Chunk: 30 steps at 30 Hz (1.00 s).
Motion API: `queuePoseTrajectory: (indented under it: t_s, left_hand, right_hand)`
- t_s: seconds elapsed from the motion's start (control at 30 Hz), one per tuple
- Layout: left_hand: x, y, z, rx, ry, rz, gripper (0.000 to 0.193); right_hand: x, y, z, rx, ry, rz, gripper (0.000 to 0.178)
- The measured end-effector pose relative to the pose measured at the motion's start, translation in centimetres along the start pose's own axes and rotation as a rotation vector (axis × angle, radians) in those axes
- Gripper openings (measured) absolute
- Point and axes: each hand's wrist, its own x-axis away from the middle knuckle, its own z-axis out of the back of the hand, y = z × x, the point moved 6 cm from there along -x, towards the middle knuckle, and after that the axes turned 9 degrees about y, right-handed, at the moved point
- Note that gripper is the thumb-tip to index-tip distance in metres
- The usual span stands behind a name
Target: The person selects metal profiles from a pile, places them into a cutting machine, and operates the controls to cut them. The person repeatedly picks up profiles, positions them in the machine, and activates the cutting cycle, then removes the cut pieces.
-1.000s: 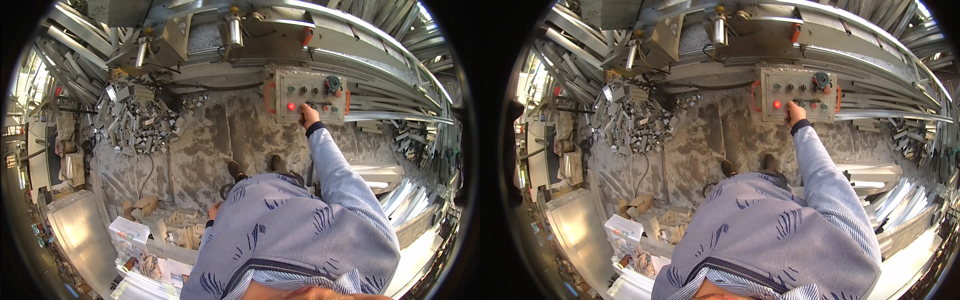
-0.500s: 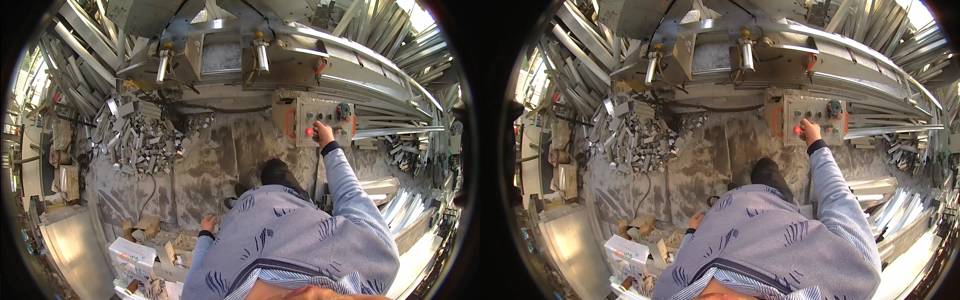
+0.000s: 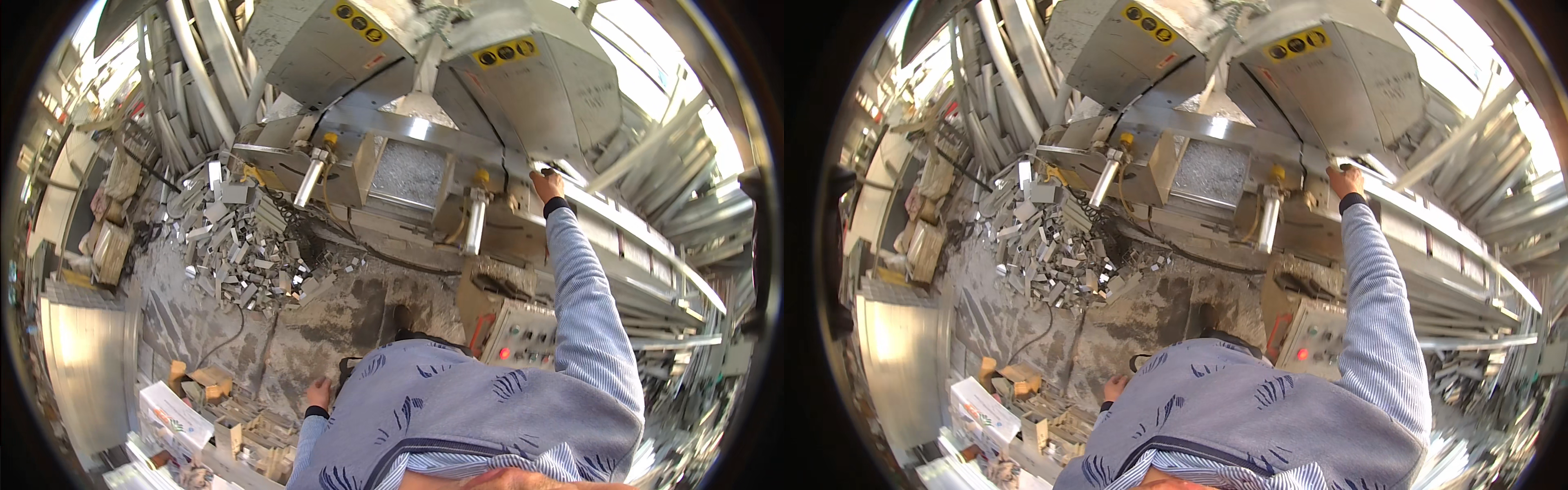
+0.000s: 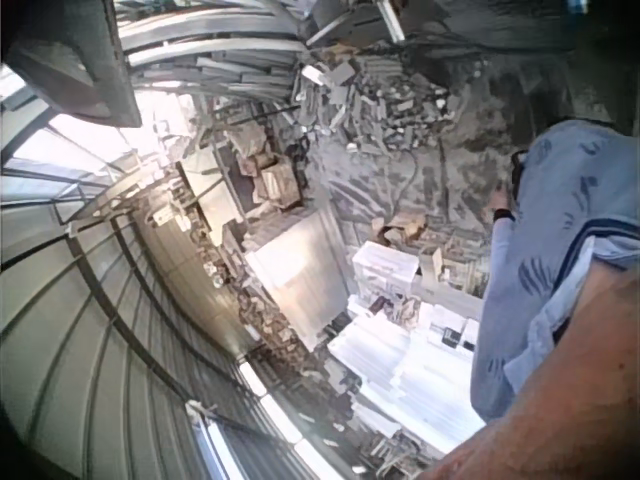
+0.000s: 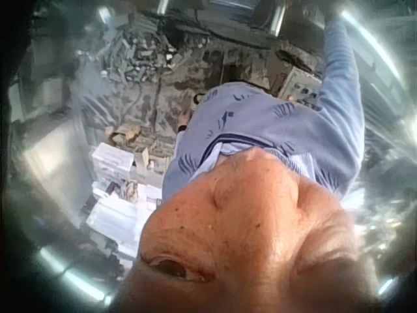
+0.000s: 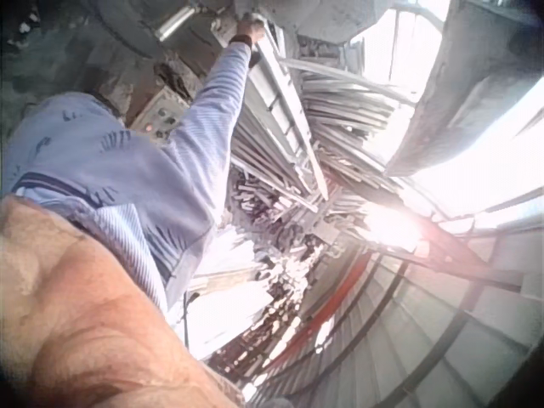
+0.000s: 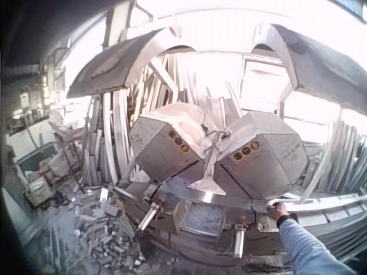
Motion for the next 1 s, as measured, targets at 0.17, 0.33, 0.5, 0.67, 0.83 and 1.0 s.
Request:
queuePoseTrajectory:
  t_s: [0.17,0.33,0.5,0.67,0.83,1.0]
  left_hand:
    - [-0.7,3.9,-2.5,0.036,0.125,-0.140,0.051]
    - [-3.0,4.4,-2.0,0.158,0.116,-0.008,0.052]
    - [-6.4,7.1,-1.3,0.084,0.080,-0.054,0.052]
    - [-8.8,20.7,0.1,-0.019,0.151,-0.384,0.048]
    - [-1.7,44.7,3.1,-0.078,0.242,-1.048,0.080]
    - [3.4,56.3,5.7,-0.156,0.214,-1.506,0.089]
  right_hand:
    - [-5.8,-0.6,-5.4,0.215,-0.214,-0.173,0.083]
    - [-10.2,2.1,-11.5,0.181,-0.179,-0.216,0.087]
    - [-11.2,2.0,-9.7,0.036,0.071,-0.051,0.058]
    - [0.0,-10.4,-2.0,-0.385,0.409,0.139,0.041]
    - [19.7,-31.6,-0.5,-0.653,-0.043,0.815,0.015]
    - [32.9,-45.0,-1.2,-0.832,-0.447,0.943,0.015]
